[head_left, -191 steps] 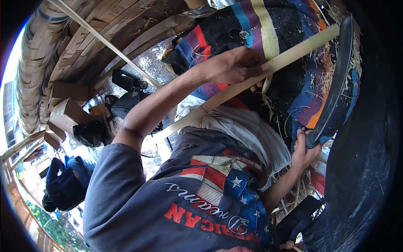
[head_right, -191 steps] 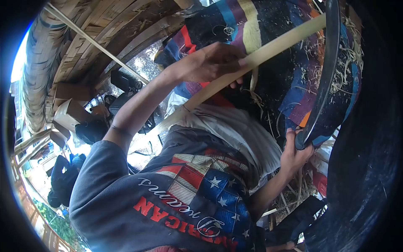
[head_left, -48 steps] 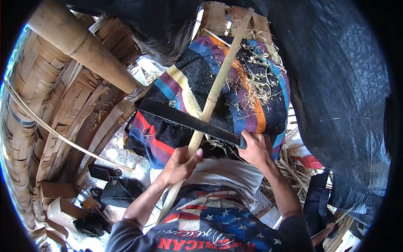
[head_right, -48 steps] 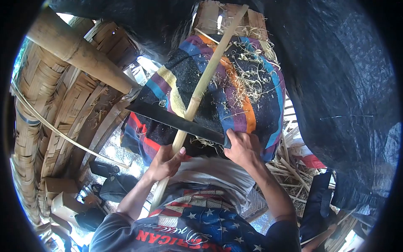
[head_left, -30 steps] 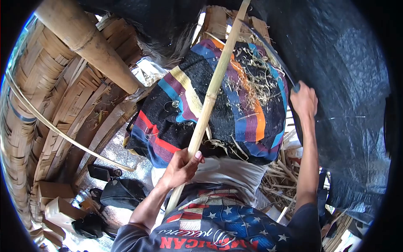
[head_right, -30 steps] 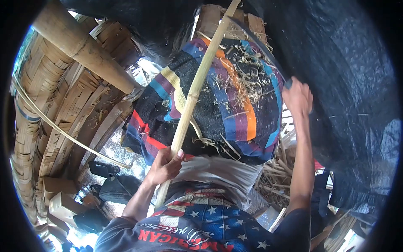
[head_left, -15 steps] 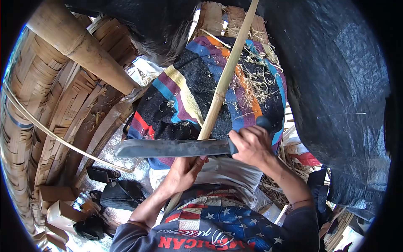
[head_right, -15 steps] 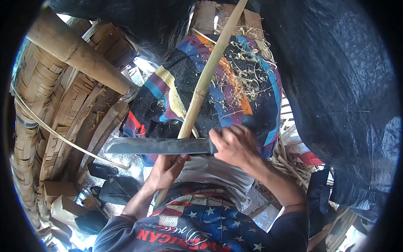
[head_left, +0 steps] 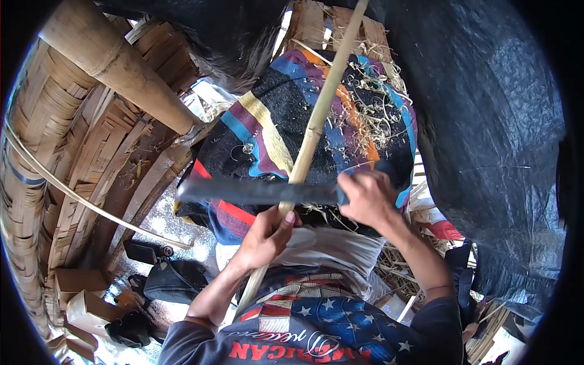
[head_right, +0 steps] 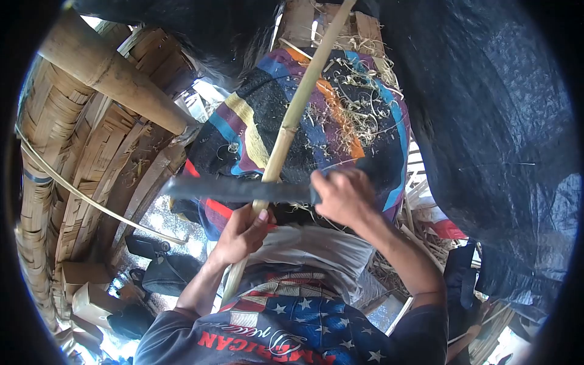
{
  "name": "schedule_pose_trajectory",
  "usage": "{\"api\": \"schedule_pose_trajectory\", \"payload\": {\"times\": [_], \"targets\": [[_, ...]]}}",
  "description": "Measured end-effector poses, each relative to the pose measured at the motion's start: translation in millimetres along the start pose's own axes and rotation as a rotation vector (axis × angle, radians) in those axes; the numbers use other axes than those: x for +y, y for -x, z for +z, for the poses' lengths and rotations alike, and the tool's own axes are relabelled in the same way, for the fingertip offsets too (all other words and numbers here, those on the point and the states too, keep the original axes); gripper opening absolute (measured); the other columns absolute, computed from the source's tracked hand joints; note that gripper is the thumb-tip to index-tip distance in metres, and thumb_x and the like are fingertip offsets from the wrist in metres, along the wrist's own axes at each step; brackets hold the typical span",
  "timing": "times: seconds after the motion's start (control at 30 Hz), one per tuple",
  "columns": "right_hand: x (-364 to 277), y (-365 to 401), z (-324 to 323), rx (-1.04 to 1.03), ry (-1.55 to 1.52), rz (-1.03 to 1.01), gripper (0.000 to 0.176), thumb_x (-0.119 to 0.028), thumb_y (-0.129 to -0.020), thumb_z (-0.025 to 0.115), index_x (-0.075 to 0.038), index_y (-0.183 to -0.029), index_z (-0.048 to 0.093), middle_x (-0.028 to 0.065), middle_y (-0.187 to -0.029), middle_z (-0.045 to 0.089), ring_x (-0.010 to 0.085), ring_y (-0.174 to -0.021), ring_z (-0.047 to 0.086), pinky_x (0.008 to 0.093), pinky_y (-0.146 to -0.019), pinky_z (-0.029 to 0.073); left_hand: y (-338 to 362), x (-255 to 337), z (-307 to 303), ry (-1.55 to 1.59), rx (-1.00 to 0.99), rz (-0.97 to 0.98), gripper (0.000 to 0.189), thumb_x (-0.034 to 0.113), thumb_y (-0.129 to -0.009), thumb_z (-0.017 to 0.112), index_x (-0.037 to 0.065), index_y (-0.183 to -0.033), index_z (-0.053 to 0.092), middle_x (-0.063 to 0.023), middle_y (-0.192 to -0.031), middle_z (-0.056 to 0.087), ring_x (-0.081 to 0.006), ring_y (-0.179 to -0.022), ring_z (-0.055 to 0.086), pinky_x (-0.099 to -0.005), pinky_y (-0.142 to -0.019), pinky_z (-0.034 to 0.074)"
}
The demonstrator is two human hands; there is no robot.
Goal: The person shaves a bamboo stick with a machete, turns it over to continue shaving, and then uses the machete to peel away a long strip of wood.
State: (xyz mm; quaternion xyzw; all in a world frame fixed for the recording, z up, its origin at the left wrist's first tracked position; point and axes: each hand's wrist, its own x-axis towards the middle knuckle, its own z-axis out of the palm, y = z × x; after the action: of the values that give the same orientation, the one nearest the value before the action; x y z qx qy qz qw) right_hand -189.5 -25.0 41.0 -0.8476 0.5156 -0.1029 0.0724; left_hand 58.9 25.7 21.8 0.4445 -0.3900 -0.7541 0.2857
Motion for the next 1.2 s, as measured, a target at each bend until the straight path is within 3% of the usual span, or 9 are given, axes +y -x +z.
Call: {"api": "schedule_pose_trajectory", "payload": {"times": [0.17,0.23,0.33,0.5,0.6,0.83,0.97,1.1,1.2], "targets": [[66,-14,-28,0.081,0.273,-0.094,0.016,-0.018,-0.066,0.068,-0.011,-0.079,0.063,0.0109,-0.065,0.063,0.0334,-0.061,0.065,0.0435,-0.062,0.052,15,-4,4,0.018,-0.086,-0.011,0.031,0.035,-0.105,0.049,0.004,-0.101,0.051,0.007,-0.061,0.037,-0.0026,-0.045,0.032,-0.0228,-0.042,0.025],[110,-47,-66,0.075,0.331,0.762,0.024,-0.022,-0.081,0.062,-0.007,-0.099,0.069,0.0236,-0.095,0.07,0.0456,-0.091,0.067,0.0534,-0.08,0.054,21,-5,2,0.049,-0.081,-0.042,0.031,0.035,-0.105,0.049,0.004,-0.101,0.051,0.007,-0.06,0.037,-0.0026,-0.046,0.032,-0.0228,-0.042,0.025],[157,-45,-88,0.296,0.383,0.946,0.03,-0.025,-0.084,0.062,-0.007,-0.106,0.069,0.0235,-0.097,0.07,0.0442,-0.096,0.066,0.0525,-0.085,0.053,16,-5,-5,0.133,-0.06,-0.046,0.033,0.036,-0.105,0.049,0.003,-0.101,0.052,0.0067,-0.06,0.038,-0.0024,-0.046,0.032,-0.0226,-0.042,0.026],[93,-14,-56,0.423,0.054,0.681,0.022,-0.022,-0.08,0.066,-0.002,-0.091,0.067,0.0241,-0.084,0.068,0.0453,-0.083,0.066,0.0504,-0.075,0.051,1,7,-10,0.201,-0.139,-0.016,0.031,0.033,-0.105,0.048,0.003,-0.102,0.051,0.007,-0.059,0.038,-0.0035,-0.044,0.032,-0.023,-0.041,0.025],[54,5,-26,0.151,-0.114,0.576,0.019,-0.022,-0.077,0.072,-0.007,-0.084,0.062,0.0179,-0.072,0.066,0.0395,-0.07,0.067,0.0488,-0.061,0.05,-3,6,-8,0.248,-0.208,-0.028,0.031,0.033,-0.105,0.048,0.002,-0.102,0.051,0.0062,-0.058,0.037,-0.0038,-0.043,0.031,-0.0229,-0.041,0.025],[-15,9,-1,0.196,-0.074,-0.069,0.026,-0.012,-0.056,0.074,-0.01,-0.077,0.058,0.0082,-0.059,0.056,0.0316,-0.055,0.061,0.0413,-0.053,0.048,-2,-5,-8,0.349,-0.286,-0.049,0.031,0.033,-0.105,0.049,0.003,-0.101,0.051,0.0048,-0.056,0.035,-0.0041,-0.041,0.031,-0.0214,-0.039,0.025],[4,2,-2,0.231,0.177,-0.149,0.026,-0.016,-0.057,0.074,-0.012,-0.077,0.058,0.0069,-0.058,0.054,0.0275,-0.056,0.062,0.0417,-0.052,0.047,3,-12,-10,0.388,-0.301,-0.019,0.029,0.032,-0.104,0.05,0.004,-0.101,0.052,0.0049,-0.056,0.035,-0.0041,-0.041,0.029,-0.0216,-0.039,0.024],[118,-34,-42,0.136,0.31,0.761,0.029,-0.021,-0.079,0.065,-0.01,-0.106,0.069,0.0222,-0.087,0.07,0.043,-0.083,0.068,0.0512,-0.074,0.056,14,-23,-19,0.465,-0.198,-0.06,0.028,0.03,-0.103,0.053,0.002,-0.1,0.051,0.0047,-0.056,0.034,-0.0046,-0.04,0.03,-0.022,-0.038,0.024],[144,-33,-70,0.182,0.264,0.923,0.039,-0.028,-0.083,0.067,-0.011,-0.117,0.068,0.0244,-0.1,0.07,0.0433,-0.097,0.066,0.051,-0.085,0.053,13,-21,-21,0.478,-0.189,-0.037,0.029,0.029,-0.103,0.054,0.001,-0.099,0.051,0.0047,-0.056,0.034,-0.0044,-0.04,0.031,-0.0219,-0.038,0.023]]}}
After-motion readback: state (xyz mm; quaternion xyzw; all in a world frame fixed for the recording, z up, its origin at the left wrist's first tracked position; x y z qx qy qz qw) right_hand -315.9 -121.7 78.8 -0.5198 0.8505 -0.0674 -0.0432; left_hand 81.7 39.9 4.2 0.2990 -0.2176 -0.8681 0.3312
